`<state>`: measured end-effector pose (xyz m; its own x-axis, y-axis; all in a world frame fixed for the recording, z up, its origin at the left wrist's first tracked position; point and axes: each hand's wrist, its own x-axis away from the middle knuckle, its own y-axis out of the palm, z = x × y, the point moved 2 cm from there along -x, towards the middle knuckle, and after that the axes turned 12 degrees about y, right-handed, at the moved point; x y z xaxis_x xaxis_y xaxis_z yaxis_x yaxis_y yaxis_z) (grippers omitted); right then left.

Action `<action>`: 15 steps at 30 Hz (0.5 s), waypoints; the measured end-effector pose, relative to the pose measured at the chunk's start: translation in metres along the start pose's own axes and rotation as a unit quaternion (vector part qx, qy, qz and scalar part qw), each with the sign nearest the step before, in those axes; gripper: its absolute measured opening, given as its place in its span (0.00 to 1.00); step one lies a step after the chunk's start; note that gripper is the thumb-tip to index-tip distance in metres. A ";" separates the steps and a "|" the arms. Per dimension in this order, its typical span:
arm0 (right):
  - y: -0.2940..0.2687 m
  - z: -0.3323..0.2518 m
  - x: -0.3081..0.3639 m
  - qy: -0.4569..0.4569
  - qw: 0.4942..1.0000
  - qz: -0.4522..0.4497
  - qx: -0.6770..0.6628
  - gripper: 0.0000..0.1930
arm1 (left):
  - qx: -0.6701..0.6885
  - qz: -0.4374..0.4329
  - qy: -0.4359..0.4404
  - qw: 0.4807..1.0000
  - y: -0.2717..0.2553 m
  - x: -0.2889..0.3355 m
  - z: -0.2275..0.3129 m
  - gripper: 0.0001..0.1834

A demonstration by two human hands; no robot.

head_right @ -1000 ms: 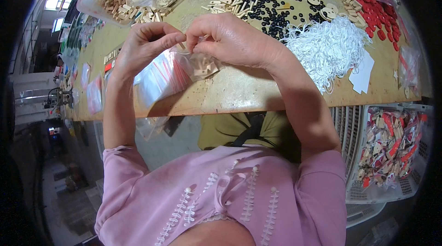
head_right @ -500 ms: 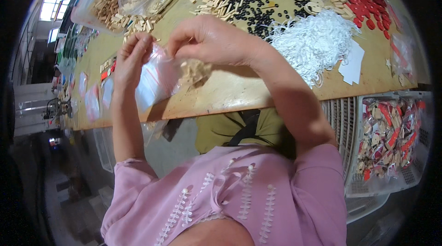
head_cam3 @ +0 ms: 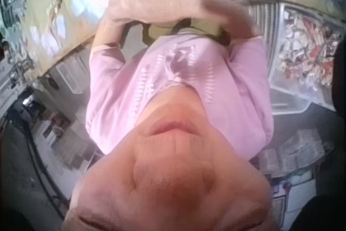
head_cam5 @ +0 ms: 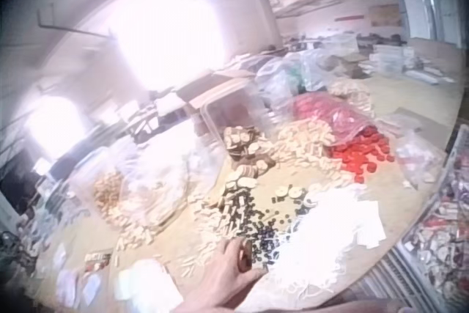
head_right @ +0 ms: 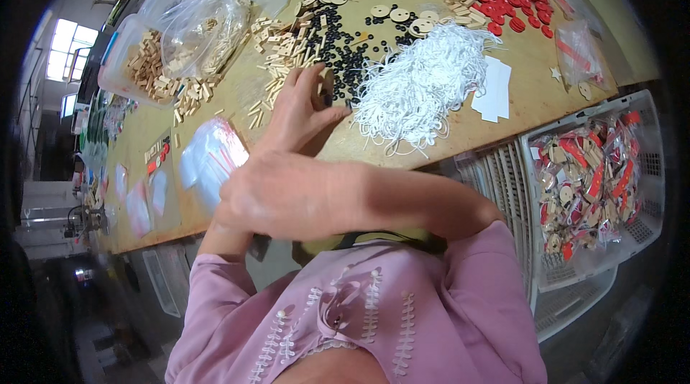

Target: The person assembles small craft kits by hand, placing wooden sticks, black beads, white string, and red star-shaped pieces into clear plastic bags. The person repeatedly opens bags, adds components, and sets the filled bags aside on the table.

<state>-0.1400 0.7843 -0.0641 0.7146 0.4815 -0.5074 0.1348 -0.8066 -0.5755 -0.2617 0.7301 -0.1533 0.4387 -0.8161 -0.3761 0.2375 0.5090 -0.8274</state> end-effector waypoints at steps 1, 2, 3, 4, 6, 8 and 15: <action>0.004 -0.001 0.012 0.013 1.000 -0.019 -0.004 0.07 | -0.012 0.016 -0.011 1.000 0.007 -0.008 -0.006 0.44; 0.000 -0.006 0.020 0.025 0.999 -0.034 -0.020 0.07 | 0.028 -0.017 -0.053 0.998 0.006 -0.023 -0.006 0.44; -0.005 -0.011 0.026 0.036 0.997 -0.050 -0.036 0.07 | 0.018 -0.014 -0.028 0.999 0.010 -0.034 -0.012 0.44; -0.008 -0.014 0.033 0.048 0.995 -0.065 -0.053 0.08 | 0.009 -0.011 -0.005 1.000 0.015 -0.042 -0.020 0.43; -0.004 -0.014 0.047 0.064 0.994 -0.060 -0.066 0.07 | -0.017 0.003 0.040 0.999 0.017 -0.053 -0.025 0.32; 0.001 -0.009 0.059 0.065 0.996 -0.010 -0.067 0.05 | 0.014 -0.025 0.018 0.999 0.016 -0.062 -0.021 0.25; -0.006 0.000 0.090 0.150 0.986 -0.012 -0.065 0.07 | 0.017 -0.017 0.046 0.999 0.015 -0.043 -0.022 0.11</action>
<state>-0.0764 0.8319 -0.1059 0.8788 0.3931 -0.2706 0.2266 -0.8427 -0.4883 -0.2964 0.7671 -0.1587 0.3483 -0.8537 -0.3871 0.2805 0.4890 -0.8260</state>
